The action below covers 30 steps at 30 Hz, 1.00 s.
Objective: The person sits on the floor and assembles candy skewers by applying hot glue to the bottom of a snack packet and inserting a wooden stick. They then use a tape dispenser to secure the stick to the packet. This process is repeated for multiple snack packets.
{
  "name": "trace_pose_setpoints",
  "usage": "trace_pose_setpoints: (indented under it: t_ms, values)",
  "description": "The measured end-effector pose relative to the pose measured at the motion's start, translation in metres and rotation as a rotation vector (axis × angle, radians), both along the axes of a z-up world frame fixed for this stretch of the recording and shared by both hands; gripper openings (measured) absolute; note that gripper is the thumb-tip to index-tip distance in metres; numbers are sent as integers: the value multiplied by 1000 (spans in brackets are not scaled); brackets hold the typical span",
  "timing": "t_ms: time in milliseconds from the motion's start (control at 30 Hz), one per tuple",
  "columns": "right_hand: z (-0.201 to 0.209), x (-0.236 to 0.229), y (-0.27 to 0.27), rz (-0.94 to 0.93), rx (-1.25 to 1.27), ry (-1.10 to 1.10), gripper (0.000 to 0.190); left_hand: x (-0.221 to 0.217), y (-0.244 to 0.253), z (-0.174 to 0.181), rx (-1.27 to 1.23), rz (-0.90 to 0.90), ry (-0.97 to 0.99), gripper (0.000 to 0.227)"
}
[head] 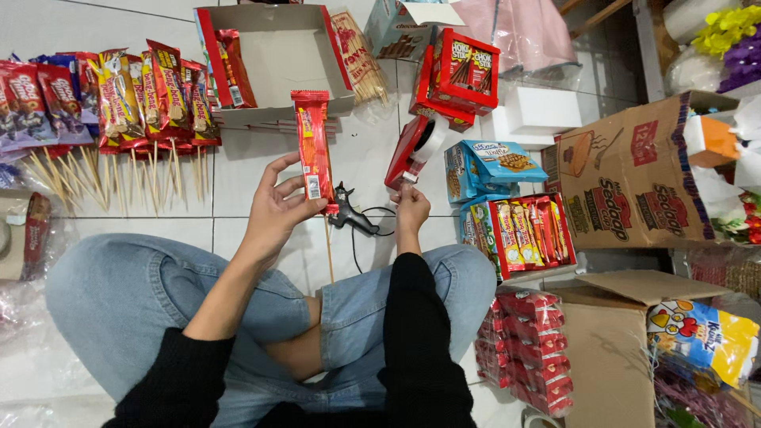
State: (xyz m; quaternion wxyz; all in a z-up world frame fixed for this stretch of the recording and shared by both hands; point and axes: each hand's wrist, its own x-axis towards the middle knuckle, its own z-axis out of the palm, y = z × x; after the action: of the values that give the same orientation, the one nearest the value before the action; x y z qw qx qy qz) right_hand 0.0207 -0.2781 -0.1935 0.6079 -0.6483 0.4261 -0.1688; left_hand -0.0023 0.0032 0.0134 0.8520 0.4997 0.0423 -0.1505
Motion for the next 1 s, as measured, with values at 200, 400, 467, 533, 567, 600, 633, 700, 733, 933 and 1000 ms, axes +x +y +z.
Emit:
trace_pose_setpoints:
  t_ms: [200, 400, 467, 533, 567, 600, 633, 700, 733, 933, 1000]
  values:
    - [-5, 7, -13, 12, -226, 179, 13, -2, -3, 11, -12, 4, -8, 83]
    - [-118, 2, -70, 129, -266, 486, 13, -4, -1, 9, -34, 22, -1, 84]
    - [-43, 9, -33, 166, -420, 400, 15, 0, 0, 15, -30, 26, -9, 84]
    - [24, -5, 6, 210, -574, 345, 19, -5, 2, 12, -30, 36, 22, 85]
    - [58, -9, 23, 228, -355, 90, 16, -3, 2, 9, -5, 36, 3, 85]
    - [91, -13, 41, 243, -134, -160, 14, 0, 1, 6, 20, 36, -16, 85]
    - [126, -18, 58, 247, -136, -167, 14, 2, 1, 9, 18, 41, -23, 85]
    - [192, -37, 93, 505, -54, -365, 13, -2, 1, 12, 51, 30, -8, 82]
    - [207, -41, 97, 515, -49, -360, 13, -4, 2, 12, 53, 39, -1, 82]
    - [255, -47, 107, 1051, -352, -420, 7, -1, 2, 6, 159, -73, 4, 87]
    - [252, -48, 102, 1115, -435, -442, 6, -3, 3, 11, 179, -159, 24, 88]
